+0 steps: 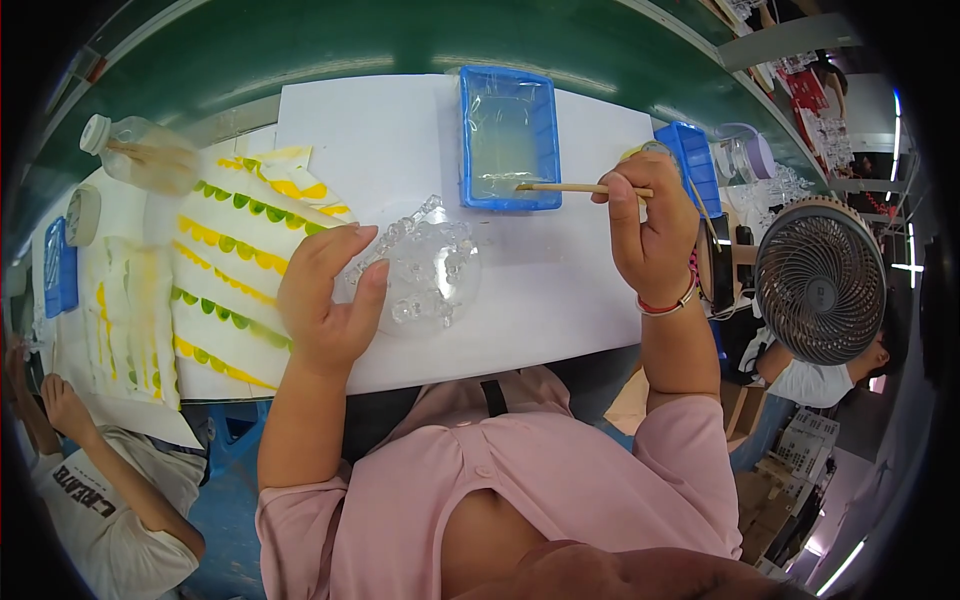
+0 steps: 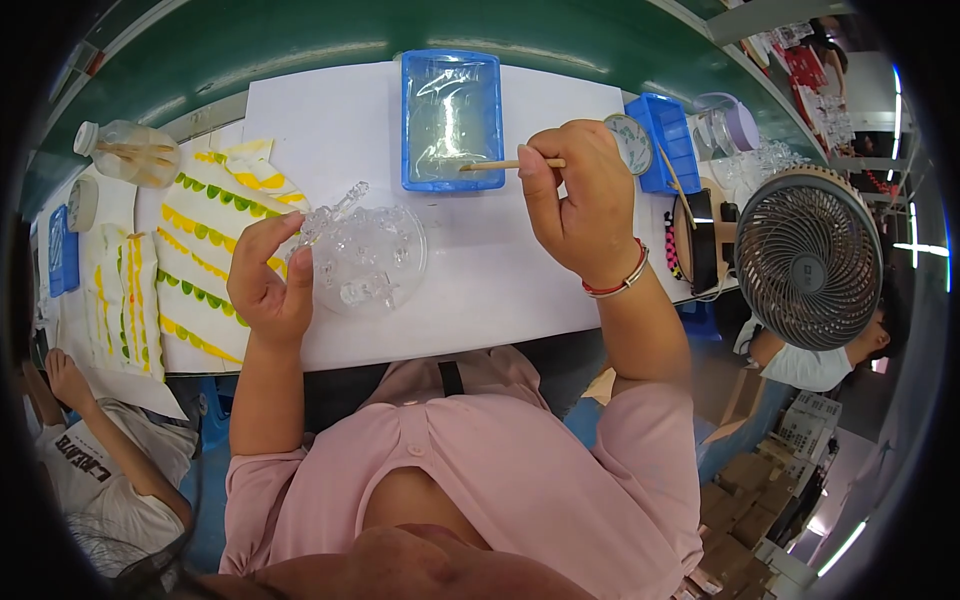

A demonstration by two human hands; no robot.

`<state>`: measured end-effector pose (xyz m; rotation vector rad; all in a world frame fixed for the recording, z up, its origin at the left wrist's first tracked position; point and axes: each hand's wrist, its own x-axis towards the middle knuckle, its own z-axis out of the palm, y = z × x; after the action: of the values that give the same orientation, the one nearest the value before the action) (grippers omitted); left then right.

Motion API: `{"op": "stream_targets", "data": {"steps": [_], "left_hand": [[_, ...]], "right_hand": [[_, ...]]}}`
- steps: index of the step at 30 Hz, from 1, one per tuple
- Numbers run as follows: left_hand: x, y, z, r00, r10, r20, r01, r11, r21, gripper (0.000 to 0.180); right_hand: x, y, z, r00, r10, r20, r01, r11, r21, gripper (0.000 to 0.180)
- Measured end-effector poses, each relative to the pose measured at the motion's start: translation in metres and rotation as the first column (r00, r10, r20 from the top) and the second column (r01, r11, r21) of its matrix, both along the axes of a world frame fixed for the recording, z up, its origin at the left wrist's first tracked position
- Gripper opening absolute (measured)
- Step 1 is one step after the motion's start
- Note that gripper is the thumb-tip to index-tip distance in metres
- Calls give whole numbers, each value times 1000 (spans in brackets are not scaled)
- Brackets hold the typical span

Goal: Applying liquid adhesive to decorative plastic light components using a wooden stick on an assembly line.

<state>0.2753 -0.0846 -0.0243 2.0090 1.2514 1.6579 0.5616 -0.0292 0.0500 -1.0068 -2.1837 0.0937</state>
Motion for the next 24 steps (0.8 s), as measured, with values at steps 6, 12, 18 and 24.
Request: {"op": "stream_targets", "data": {"steps": [6,12,18,24], "left_hand": [[1,0,-2,1000,8,-10,-8,998,58,27],[0,0,-1,1000,23,-15,-23,998,55,28],[0,-2,-1,1000,2,-1,-2,1000,10,19],[2,1,-1,999,36,11,-37,998,50,23]], "right_hand": [[-6,2,2,998,28,64,-31,998,49,4],[-5,-4,2,994,107,38,-109,991,72,3],[-6,-6,0,991,115,73,-120,990,69,7],[-2,-6,0,988,140,61,-143,988,51,3]]}}
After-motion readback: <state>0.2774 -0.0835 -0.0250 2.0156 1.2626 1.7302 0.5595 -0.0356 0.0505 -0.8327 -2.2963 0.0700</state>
